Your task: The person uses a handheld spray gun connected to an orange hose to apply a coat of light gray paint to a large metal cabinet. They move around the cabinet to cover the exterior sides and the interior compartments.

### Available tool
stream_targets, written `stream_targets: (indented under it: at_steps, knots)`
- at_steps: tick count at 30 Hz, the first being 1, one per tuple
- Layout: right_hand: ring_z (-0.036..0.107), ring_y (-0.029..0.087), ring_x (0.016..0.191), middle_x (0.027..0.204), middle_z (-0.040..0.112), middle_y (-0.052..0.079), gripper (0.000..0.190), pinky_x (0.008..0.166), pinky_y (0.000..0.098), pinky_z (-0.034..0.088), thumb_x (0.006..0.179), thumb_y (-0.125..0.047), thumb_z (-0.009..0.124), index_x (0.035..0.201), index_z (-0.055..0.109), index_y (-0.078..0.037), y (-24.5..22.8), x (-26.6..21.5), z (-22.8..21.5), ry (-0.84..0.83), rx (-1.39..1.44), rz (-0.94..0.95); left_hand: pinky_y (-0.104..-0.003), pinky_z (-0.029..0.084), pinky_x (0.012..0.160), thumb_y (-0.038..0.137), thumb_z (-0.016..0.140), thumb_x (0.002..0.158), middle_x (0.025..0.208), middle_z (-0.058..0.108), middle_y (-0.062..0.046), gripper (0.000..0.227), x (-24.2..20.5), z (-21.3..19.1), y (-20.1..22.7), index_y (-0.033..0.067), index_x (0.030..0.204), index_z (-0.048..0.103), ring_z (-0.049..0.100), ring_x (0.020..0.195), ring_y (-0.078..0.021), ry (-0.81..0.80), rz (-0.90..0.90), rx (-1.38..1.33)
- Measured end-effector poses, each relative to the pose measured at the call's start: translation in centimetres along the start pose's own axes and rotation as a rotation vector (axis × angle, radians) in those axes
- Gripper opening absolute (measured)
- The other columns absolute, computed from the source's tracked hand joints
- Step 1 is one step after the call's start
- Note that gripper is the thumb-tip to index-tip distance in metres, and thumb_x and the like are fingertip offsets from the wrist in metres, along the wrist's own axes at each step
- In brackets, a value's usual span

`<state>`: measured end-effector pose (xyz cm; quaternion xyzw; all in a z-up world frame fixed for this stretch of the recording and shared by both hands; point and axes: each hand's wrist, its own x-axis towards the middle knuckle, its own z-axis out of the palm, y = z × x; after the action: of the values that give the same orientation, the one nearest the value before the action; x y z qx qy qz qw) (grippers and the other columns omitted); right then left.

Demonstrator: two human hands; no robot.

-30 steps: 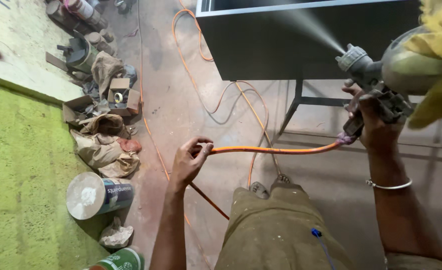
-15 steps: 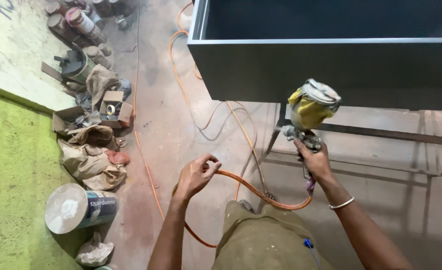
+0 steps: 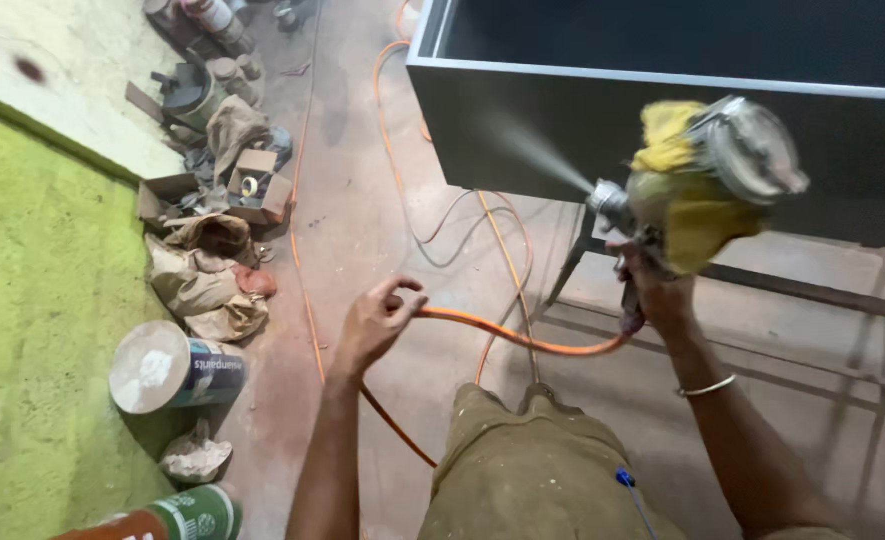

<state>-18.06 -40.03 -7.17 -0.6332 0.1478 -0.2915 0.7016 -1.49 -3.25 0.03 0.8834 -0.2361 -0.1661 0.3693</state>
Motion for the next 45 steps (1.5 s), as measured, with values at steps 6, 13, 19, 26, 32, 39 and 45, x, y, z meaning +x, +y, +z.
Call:
stream_targets:
  at_steps: [6,13,19,26,32,39,45]
  knots:
    - [0.061,0.011,0.065,0.078,0.066,0.004,0.014,0.057,0.0278,0.051,0.100,-0.013,0.072,0.097,0.068,0.000,5.4,-2.8,1.1,0.057,-0.227,0.221,-0.036,0.052,0.063,0.040,0.076,0.088,0.075,0.075,-0.012,0.032,-1.1,2.5,-0.7,0.0147,0.108,0.074,0.070,0.067,-0.0219,-0.042,-0.011,0.104]
    - [0.059,0.010,0.063,0.080,0.065,0.002,0.011,0.055,0.0265,0.050,0.098,-0.012,0.070,0.101,0.063,-0.003,1.1,-0.7,3.2,0.019,-0.109,0.095,-0.033,0.048,0.056,0.035,0.075,0.089,0.070,0.075,-0.010,0.031,-0.3,-0.3,-2.4,0.0105,0.109,0.073,0.065,0.058,-0.0154,-0.085,-0.078,-0.013]
    - [0.071,0.015,0.085,0.086,0.067,0.006,0.009,0.078,0.0283,0.058,0.113,-0.010,0.063,0.114,0.060,-0.001,-4.1,1.5,4.1,-0.060,-0.079,-0.303,-0.030,0.039,0.051,0.029,0.073,0.094,0.061,0.067,-0.008,0.027,1.4,-4.7,-4.0,0.0072,0.110,0.073,0.053,0.056,-0.0073,-0.012,-0.018,-0.106]
    - [0.065,0.012,0.073,0.097,0.072,0.005,0.016,0.063,0.0266,0.057,0.103,-0.015,0.065,0.113,0.063,-0.003,1.3,-0.1,7.2,0.082,-0.072,-0.014,-0.036,0.037,0.053,0.033,0.074,0.095,0.064,0.057,-0.018,0.026,2.4,-5.1,-5.4,0.0105,0.109,0.075,0.047,0.056,-0.0169,-0.102,-0.065,0.028]
    - [0.061,0.011,0.064,0.078,0.067,0.003,0.017,0.056,0.0267,0.050,0.098,-0.019,0.073,0.101,0.070,-0.002,7.0,-3.4,9.3,0.213,-0.197,0.328,-0.039,0.050,0.061,0.042,0.069,0.092,0.071,0.073,-0.011,0.032,4.1,-4.5,-6.7,0.0138,0.106,0.074,0.066,0.061,-0.0228,-0.253,-0.035,0.102]
    - [0.061,0.011,0.070,0.086,0.069,0.006,0.017,0.062,0.0283,0.052,0.103,-0.017,0.073,0.103,0.070,0.000,1.5,-1.2,12.0,0.181,-0.319,0.047,-0.034,0.051,0.060,0.035,0.070,0.093,0.076,0.077,-0.012,0.030,6.7,-8.4,-9.6,0.0102,0.110,0.073,0.070,0.065,-0.0185,-0.208,-0.003,0.000]
    - [0.065,0.012,0.080,0.106,0.072,0.011,0.022,0.077,0.0299,0.059,0.109,-0.020,0.072,0.117,0.062,-0.001,-2.8,0.8,13.7,0.172,-0.016,-0.221,-0.028,0.050,0.060,0.028,0.070,0.095,0.076,0.076,-0.010,0.029,8.1,-11.8,-12.7,0.0030,0.110,0.071,0.069,0.070,-0.0098,-0.159,0.027,-0.288]
